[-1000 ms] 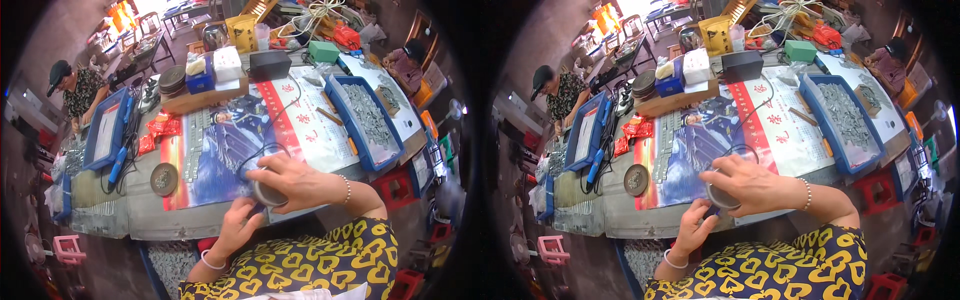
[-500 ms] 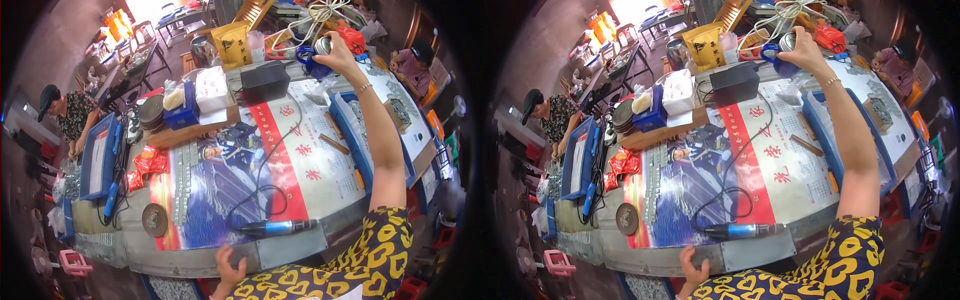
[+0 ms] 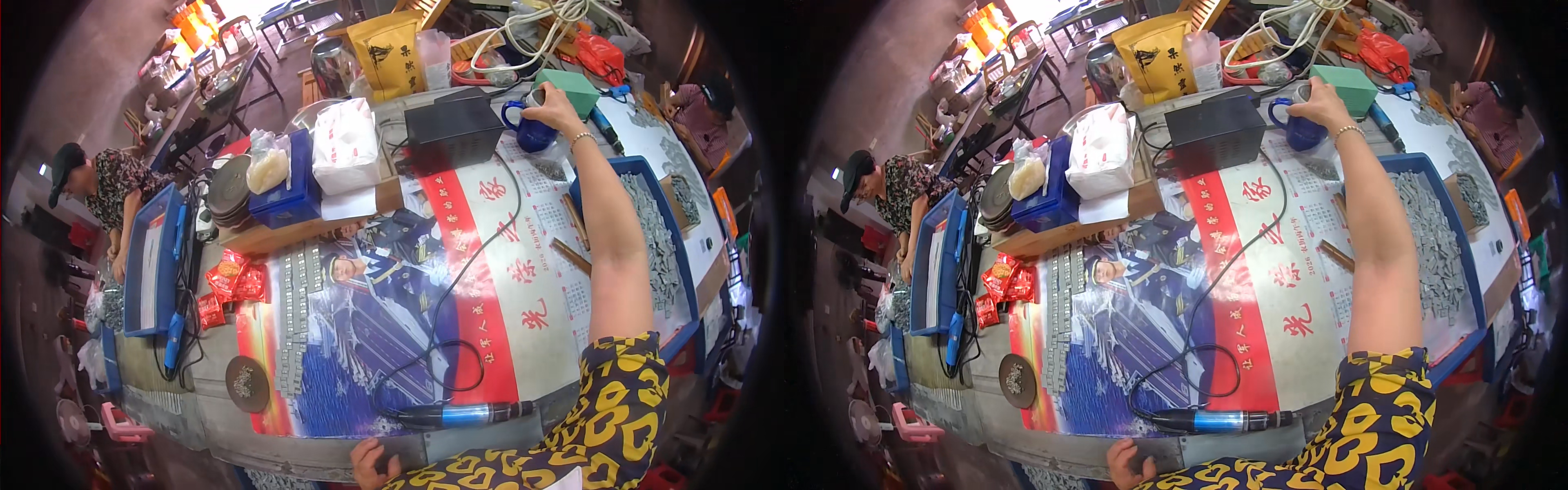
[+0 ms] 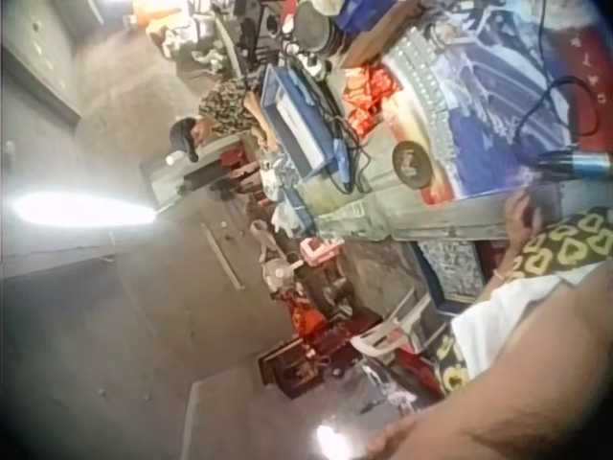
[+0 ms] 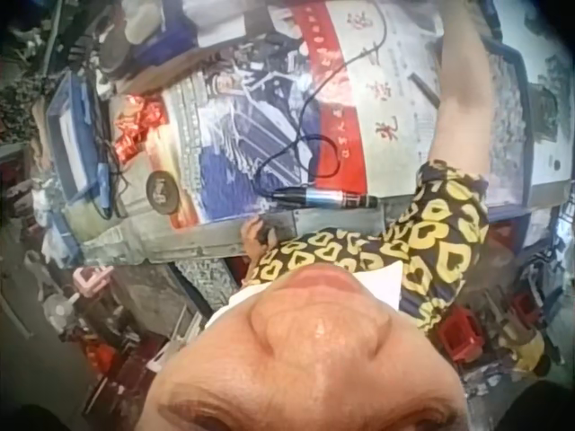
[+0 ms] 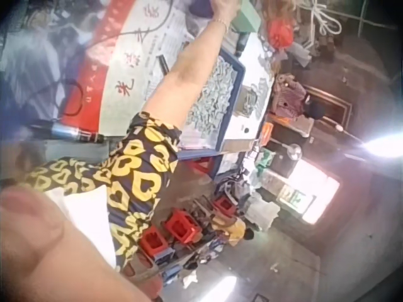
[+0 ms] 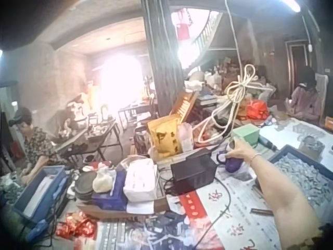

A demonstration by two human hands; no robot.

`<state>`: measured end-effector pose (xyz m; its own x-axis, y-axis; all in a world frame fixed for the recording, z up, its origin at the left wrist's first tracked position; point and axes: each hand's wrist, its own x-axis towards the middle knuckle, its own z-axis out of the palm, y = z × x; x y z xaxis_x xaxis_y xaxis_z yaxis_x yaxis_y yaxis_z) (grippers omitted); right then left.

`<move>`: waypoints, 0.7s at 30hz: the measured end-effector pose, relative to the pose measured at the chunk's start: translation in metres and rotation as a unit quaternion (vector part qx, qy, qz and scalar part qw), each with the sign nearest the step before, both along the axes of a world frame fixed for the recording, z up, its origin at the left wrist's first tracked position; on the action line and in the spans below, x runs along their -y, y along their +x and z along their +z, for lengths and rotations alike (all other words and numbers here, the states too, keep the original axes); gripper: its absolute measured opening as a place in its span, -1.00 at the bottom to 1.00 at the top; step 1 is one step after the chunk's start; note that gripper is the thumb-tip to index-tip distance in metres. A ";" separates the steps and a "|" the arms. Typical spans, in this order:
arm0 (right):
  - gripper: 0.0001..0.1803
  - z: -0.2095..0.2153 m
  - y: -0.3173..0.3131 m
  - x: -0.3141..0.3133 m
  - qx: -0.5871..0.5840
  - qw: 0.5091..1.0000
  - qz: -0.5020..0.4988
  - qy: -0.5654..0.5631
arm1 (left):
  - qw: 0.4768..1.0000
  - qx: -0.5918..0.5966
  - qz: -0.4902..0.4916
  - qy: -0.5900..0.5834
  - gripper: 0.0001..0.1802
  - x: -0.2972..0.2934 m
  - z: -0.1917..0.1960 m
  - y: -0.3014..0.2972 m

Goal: The person repeatedly picks screws from a dish, loads them onto an electric screwdriver, and drives them into small metal plates on the table.

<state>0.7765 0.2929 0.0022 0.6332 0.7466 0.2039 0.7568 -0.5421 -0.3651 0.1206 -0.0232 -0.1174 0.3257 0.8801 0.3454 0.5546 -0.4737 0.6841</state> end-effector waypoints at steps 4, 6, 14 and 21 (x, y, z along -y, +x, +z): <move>-0.02 0.001 0.002 -0.001 0.013 0.999 -0.001 -0.037 | 0.999 -0.038 0.004 -0.024 -0.59 -0.001 0.008 0.005; -0.03 0.003 -0.002 0.001 0.027 0.999 -0.008 -0.045 | 0.999 0.025 -0.002 0.039 -0.61 -0.006 0.013 0.013; -0.05 0.020 -0.021 -0.003 0.018 0.992 -0.010 -0.123 | 0.998 0.026 0.014 0.051 -0.65 -0.009 0.011 0.010; -0.06 0.010 0.019 0.012 0.177 0.983 0.058 -0.006 | 0.997 0.073 -0.008 0.039 -0.68 -0.016 0.018 0.008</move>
